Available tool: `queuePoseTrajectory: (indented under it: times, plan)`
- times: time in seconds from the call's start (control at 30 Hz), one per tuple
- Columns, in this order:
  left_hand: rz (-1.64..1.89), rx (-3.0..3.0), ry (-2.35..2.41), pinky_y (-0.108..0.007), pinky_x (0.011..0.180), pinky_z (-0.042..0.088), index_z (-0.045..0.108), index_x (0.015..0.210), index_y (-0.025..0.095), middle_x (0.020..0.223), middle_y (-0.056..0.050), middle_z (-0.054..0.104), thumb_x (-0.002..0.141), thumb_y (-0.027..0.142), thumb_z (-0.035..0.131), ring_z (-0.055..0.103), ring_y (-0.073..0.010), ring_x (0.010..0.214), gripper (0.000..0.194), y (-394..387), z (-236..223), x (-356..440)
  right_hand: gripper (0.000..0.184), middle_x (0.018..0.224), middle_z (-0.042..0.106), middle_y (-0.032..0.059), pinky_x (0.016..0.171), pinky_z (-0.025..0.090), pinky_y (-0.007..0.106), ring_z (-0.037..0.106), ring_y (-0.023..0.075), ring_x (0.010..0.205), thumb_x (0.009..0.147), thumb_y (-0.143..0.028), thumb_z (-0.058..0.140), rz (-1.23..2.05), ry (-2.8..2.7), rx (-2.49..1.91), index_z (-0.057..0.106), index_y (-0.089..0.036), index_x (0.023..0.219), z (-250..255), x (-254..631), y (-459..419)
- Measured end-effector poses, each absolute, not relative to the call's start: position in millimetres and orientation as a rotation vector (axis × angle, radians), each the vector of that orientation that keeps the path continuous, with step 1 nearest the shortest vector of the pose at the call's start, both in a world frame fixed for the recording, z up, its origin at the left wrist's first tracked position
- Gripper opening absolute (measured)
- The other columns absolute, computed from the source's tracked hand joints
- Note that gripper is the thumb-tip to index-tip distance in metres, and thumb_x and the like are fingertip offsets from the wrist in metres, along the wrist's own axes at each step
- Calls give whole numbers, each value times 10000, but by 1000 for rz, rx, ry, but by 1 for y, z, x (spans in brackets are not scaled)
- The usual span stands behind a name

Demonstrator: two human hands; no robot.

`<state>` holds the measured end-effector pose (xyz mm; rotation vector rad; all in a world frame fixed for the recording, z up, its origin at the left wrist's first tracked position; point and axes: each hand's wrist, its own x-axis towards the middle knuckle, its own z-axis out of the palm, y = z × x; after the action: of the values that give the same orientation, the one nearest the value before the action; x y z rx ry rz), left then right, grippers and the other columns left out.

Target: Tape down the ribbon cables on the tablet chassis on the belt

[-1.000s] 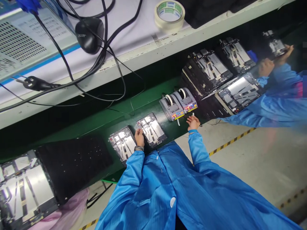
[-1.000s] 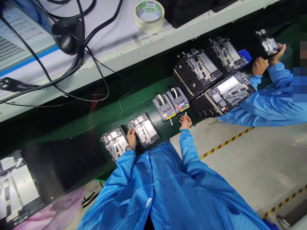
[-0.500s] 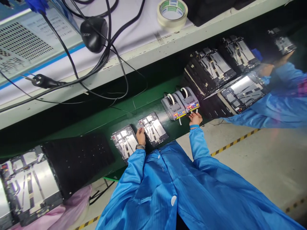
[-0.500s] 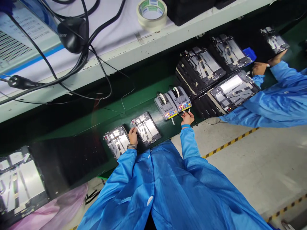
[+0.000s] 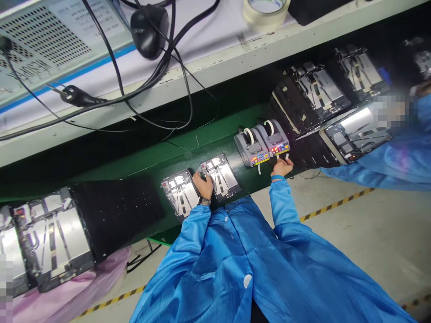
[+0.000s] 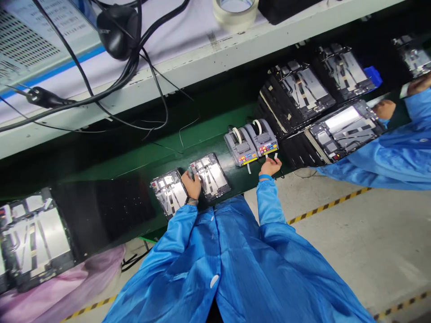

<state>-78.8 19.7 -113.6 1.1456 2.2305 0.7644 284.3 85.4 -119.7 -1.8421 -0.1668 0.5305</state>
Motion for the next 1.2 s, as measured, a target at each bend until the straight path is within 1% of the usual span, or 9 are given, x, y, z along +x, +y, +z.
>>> queuePoseTrajectory:
  times: [0.1,0.17,0.23,0.4,0.5,0.63,0.83,1.07,1.2]
  plan:
    - [533,1555,2183,-481,1214,318,463,1447,177,1536,-192,427,928,342,571,370,-305,1478,555,39,-88,-52,447,865,546,-33,822,560,264,635,109,803,851,-121,563,374,-272,-1931,403,-160,1267,-107,260,65]
    - [431,1698,2115,-520,1211,298,482,1436,176,1569,-199,383,920,407,589,327,-330,1498,575,64,-79,-31,480,913,563,-11,789,559,267,625,114,777,876,-184,571,382,-499,-1946,377,-177,1314,-93,232,42]
    - [352,1797,2044,-557,1202,278,510,1415,177,1579,-203,370,900,432,617,293,-352,1510,585,95,-76,-12,522,1008,584,28,704,552,256,606,115,735,903,-276,585,440,-728,-1927,350,-203,1363,-77,198,18]
    - [170,1823,2007,-574,1208,221,581,1358,196,1521,-181,461,906,349,591,357,-349,1455,477,139,-87,0,564,1180,558,90,662,567,279,623,151,805,942,-375,568,611,-1115,-1841,320,-251,1433,-56,128,-2]
    - [133,1775,2022,-555,1197,246,580,1383,245,1496,-149,500,949,407,533,411,-335,1405,466,134,-94,-13,614,1235,541,122,723,593,327,641,183,868,949,-346,547,723,-1284,-1844,282,-247,1493,-60,110,24]
    - [113,1806,1932,-554,1215,214,560,1433,275,1463,-132,544,967,480,498,432,-329,1381,513,120,-103,-33,717,1300,522,165,896,576,419,634,244,1007,939,-247,532,810,-1539,-1852,223,-218,1585,-75,102,79]
    - [115,1827,1873,-555,1239,155,490,1518,312,1468,-103,556,973,429,486,407,-326,1404,558,112,-113,-49,891,1425,442,189,1088,489,494,550,311,1274,879,-168,601,872,-1862,-1727,140,-203,1641,-99,105,126]
    - [107,1841,1809,-538,1215,205,458,1543,298,1490,-109,542,973,465,489,437,-341,1378,594,113,-110,-56,948,1509,375,170,1174,410,538,418,351,1426,876,-203,656,896,-2060,-1624,113,-239,1651,-105,108,131]
    - [66,1811,1836,-530,1207,209,471,1527,321,1501,-88,541,975,456,491,446,-332,1376,569,115,-105,-55,941,1514,383,167,1161,419,523,432,341,1410,879,-195,636,894,-2063,-1621,104,-233,1654,-101,105,132]
